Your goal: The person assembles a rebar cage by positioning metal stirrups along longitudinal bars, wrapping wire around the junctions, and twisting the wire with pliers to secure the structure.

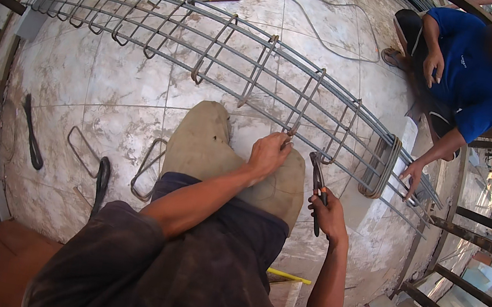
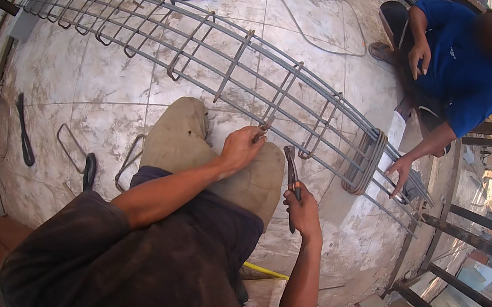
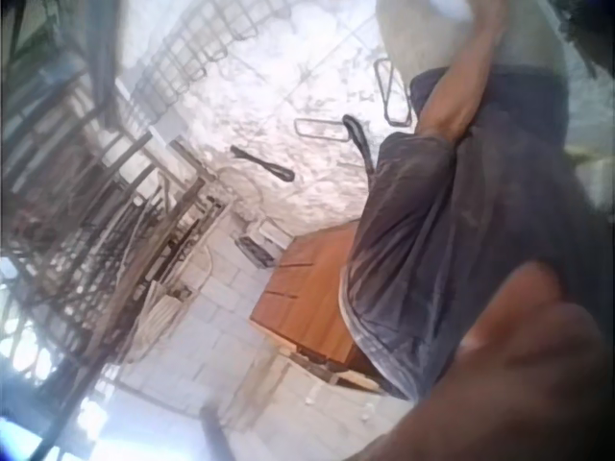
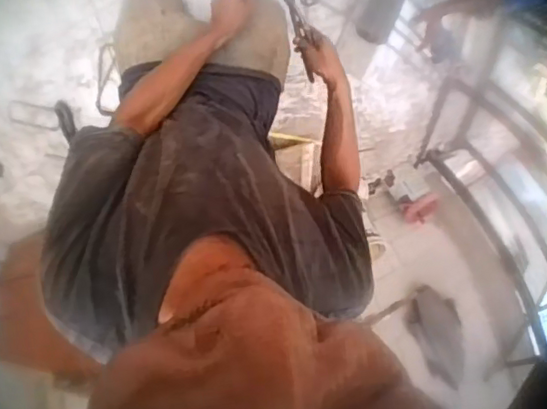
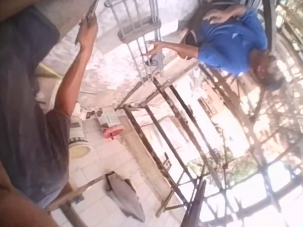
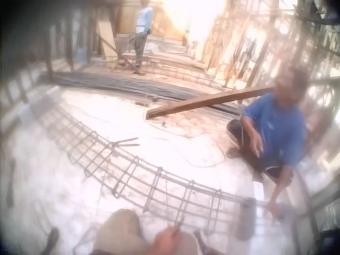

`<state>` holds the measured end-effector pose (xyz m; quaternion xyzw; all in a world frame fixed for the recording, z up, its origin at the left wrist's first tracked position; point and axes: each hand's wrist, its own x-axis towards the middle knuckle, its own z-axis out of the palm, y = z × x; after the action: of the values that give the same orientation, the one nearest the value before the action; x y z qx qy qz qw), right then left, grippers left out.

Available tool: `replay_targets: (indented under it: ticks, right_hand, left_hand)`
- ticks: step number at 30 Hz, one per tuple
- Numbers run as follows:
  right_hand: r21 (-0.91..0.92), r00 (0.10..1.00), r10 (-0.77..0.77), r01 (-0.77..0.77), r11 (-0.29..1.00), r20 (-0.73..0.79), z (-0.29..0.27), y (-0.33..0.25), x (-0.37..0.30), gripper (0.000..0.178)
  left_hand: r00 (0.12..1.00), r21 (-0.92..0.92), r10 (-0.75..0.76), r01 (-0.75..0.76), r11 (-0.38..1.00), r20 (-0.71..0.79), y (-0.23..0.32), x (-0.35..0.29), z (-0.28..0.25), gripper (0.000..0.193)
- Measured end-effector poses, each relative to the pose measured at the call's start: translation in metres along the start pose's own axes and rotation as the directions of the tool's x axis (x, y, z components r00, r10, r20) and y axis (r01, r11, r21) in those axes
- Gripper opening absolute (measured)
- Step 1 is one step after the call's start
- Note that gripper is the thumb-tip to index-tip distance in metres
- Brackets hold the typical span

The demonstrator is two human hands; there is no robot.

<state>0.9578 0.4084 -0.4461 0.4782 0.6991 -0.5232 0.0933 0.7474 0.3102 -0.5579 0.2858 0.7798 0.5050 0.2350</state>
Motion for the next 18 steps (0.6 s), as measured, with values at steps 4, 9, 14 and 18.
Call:
replay_targets:
  ticks: [4,9,14,18]
  right_hand:
    - [-0.139,0.996,-0.082,0.087,0.986,0.042,0.009,-0.011,0.031,0.033]
    - [-0.262,0.997,-0.053,0.065,0.963,0.053,0.027,-0.030,0.042,0.030]
    - [-0.193,0.992,-0.108,0.119,0.974,0.068,0.039,-0.029,0.048,0.032]
    - [-0.227,0.995,-0.075,0.087,0.970,0.062,0.044,-0.037,0.042,0.029]
  left_hand:
    - [0.998,-0.070,-0.052,0.054,0.996,0.030,0.003,-0.006,-0.002,0.030]
    - [0.996,-0.114,-0.081,0.085,0.990,0.037,-0.002,-0.009,-0.008,0.033]
    - [0.995,-0.197,-0.092,0.098,0.976,0.041,0.001,-0.010,-0.011,0.034]
    - [0.988,-0.231,-0.132,0.148,0.962,0.086,0.003,-0.010,-0.015,0.033]
